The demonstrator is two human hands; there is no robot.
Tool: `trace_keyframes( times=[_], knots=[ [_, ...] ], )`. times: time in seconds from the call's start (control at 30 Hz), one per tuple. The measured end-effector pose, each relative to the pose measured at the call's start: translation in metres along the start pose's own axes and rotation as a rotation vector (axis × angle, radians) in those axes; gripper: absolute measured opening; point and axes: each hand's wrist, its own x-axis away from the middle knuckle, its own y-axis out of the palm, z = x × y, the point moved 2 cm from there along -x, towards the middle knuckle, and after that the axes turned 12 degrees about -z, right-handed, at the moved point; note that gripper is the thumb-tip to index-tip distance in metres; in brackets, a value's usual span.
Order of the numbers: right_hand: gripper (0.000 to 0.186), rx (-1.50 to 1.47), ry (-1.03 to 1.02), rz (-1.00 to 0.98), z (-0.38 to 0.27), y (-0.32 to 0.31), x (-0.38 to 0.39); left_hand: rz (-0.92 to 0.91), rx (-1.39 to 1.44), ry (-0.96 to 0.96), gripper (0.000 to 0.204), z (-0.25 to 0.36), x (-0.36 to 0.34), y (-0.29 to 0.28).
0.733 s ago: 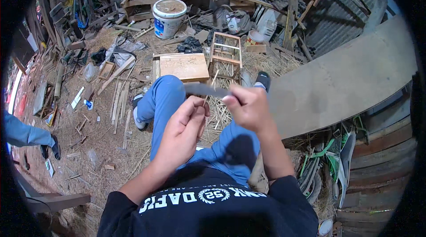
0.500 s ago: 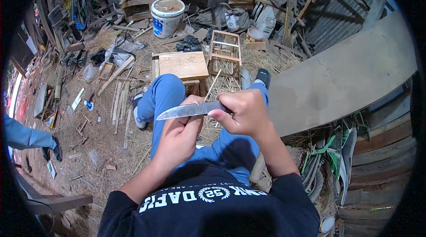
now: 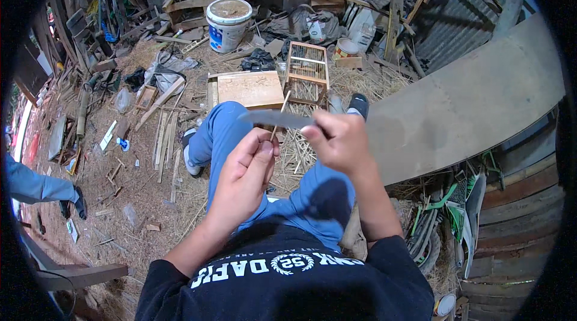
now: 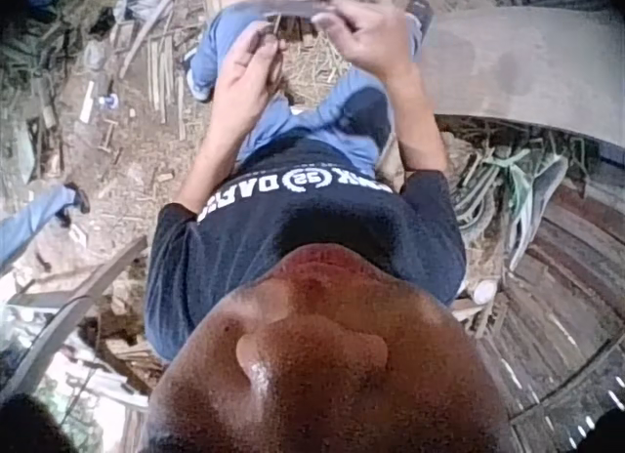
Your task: The person whittles a thin wooden stick using a knife, scraping shavings off the surface of the wood.
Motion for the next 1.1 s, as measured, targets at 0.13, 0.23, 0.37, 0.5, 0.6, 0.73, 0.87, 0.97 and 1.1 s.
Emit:
trace_keyframes(
  times=[0.13, 0.23, 0.37, 0.5, 0.6, 0.73, 0.87, 0.97, 1.1],
  knots=[
    [0.052, 0.042, -0.149, -0.086, -0.021, 0.005, -0.001, -0.047, -0.127, 0.028, 0.013, -0.009, 0.001, -0.006],
    [0.05, 0.023, -0.197, -0.103, -0.024, 0.004, -0.001, -0.053, -0.119, -0.054, 0.013, -0.002, 0.004, -0.003],
    [0.052, 0.089, -0.197, -0.083, -0.024, -0.001, -0.006, -0.03, -0.151, 0.043, 0.015, -0.009, 0.002, -0.007],
    [0.053, 0.073, 0.016, 0.086, 0.012, -0.008, -0.009, -0.038, 0.002, 0.006, 0.017, 0.002, 0.0, -0.002],
    [0.052, -0.066, 0.235, 0.177, 0.033, -0.017, -0.014, -0.111, 0.046, -0.033, 0.018, 0.002, 0.007, -0.001],
    [0.051, -0.073, 0.061, 0.081, 0.016, -0.011, -0.007, -0.1, 0.06, 0.003, 0.019, 0.002, 0.002, -0.004],
    [0.051, -0.025, -0.072, -0.067, -0.013, 0.002, -0.004, -0.036, 0.039, -0.018, 0.015, 0.001, 0.004, -0.001],
    [0.053, 0.051, -0.16, -0.129, -0.025, 0.004, -0.001, -0.08, -0.029, -0.046, 0.014, 0.002, 0.003, -0.001],
    [0.054, 0.08, -0.189, -0.097, -0.026, 0.004, -0.003, -0.073, -0.122, -0.01, 0.013, 0.002, 0.004, -0.002]
  ],
)
